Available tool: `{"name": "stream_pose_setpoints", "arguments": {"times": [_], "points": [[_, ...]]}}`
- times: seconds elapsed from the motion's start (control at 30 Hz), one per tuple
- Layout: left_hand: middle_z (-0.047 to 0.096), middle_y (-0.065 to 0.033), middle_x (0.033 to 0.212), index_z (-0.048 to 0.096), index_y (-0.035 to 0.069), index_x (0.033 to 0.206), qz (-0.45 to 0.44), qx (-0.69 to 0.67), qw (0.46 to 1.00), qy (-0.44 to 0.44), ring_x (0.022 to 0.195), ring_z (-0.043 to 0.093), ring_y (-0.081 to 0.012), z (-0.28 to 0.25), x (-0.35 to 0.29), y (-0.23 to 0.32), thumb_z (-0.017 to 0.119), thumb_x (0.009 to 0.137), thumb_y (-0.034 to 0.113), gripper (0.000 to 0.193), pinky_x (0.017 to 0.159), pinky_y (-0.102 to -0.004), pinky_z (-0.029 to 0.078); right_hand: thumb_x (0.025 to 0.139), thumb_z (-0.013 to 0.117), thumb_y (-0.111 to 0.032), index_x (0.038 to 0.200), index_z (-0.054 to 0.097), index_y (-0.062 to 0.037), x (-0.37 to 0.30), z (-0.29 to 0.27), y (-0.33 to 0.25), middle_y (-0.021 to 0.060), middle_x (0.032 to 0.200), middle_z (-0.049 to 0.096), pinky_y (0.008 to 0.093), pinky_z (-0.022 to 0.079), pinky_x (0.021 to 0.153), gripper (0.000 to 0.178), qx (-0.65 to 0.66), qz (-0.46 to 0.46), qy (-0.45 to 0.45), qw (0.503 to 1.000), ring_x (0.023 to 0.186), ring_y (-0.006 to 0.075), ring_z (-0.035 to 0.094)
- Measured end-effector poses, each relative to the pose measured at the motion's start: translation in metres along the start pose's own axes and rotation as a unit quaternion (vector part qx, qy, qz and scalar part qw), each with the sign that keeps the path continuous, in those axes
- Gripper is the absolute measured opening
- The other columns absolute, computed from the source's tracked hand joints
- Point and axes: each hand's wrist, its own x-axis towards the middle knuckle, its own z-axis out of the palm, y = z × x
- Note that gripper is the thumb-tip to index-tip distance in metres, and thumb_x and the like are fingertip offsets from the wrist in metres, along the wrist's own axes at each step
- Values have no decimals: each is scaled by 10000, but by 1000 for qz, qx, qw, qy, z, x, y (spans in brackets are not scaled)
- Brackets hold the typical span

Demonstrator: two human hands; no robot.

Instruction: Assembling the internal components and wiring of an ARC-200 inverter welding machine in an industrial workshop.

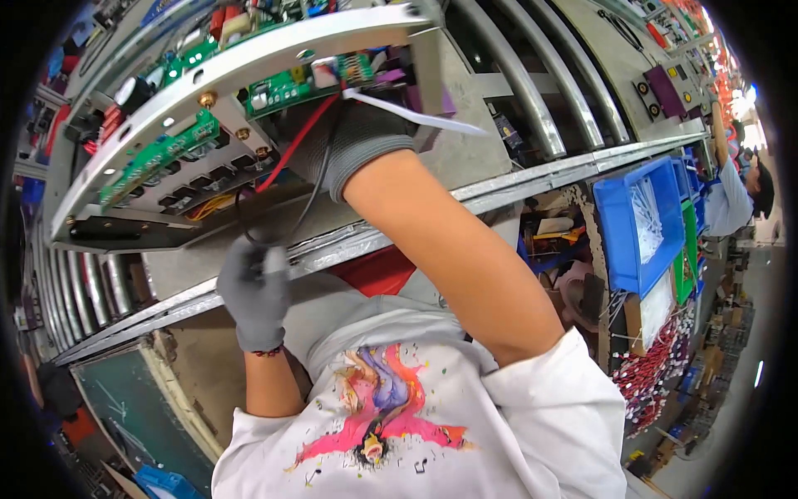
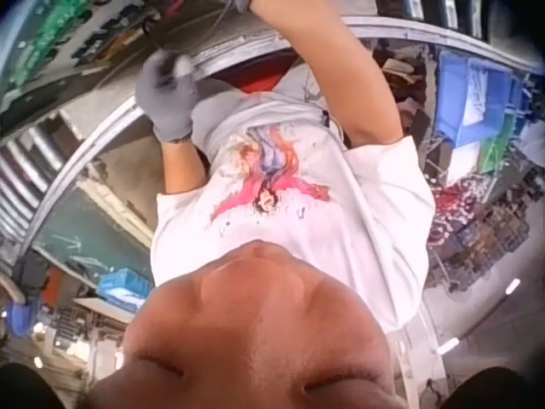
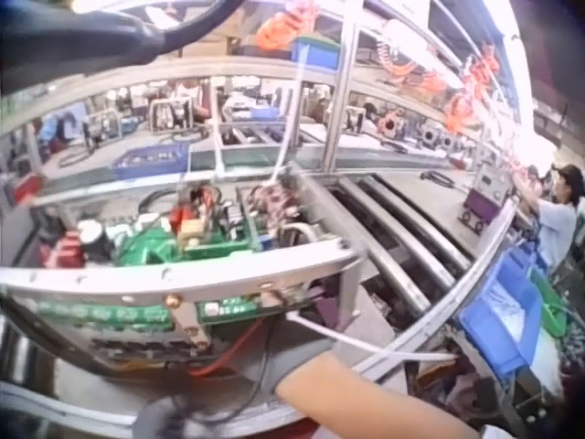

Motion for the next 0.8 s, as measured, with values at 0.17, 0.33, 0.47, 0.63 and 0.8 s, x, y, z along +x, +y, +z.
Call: {"name": "stream_pose_setpoints", "arguments": {"times": [0.17,0.33,0.47,0.63,0.8], "points": [[540,-190,1231,430,-24,1312,59,-185,891,410,1178,508,-289,-73,26,-4,594,815,115,542,994,-395,433,840,570,-299,1188,568,-35,-64,24,-6,213,1058,620,391,480,885,437,-817,36,69,571,1038,345,601],[556,-141,1199,443,-42,1308,-79,-361,925,89,1112,534,-207,-129,61,-126,503,741,44,577,952,-328,448,756,604,-164,1200,503,-4,-83,-28,40,226,1030,598,436,500,823,483,-525,-309,416,675,941,412,598],[578,-123,1095,490,-76,1263,-38,-359,918,164,1011,551,-206,-102,51,-76,462,629,32,644,938,-306,407,731,593,-99,1245,477,-1,-65,-40,45,228,1029,590,464,491,834,536,-494,-253,392,734,934,428,578],[587,-138,1151,501,-63,1257,-28,-251,954,160,1043,564,-200,-90,41,-43,486,704,-19,555,919,-291,428,750,592,-98,1136,541,-38,-98,-24,58,178,996,609,427,491,844,394,-518,-367,342,693,918,371,599],[629,-88,1050,578,-40,1145,-93,-73,978,174,901,591,-163,-54,40,-60,598,811,-61,336,817,-285,478,740,585,-140,1058,620,-77,-41,-24,82,156,1059,631,465,483,833,326,-722,-216,238,613,962,369,585]]}}
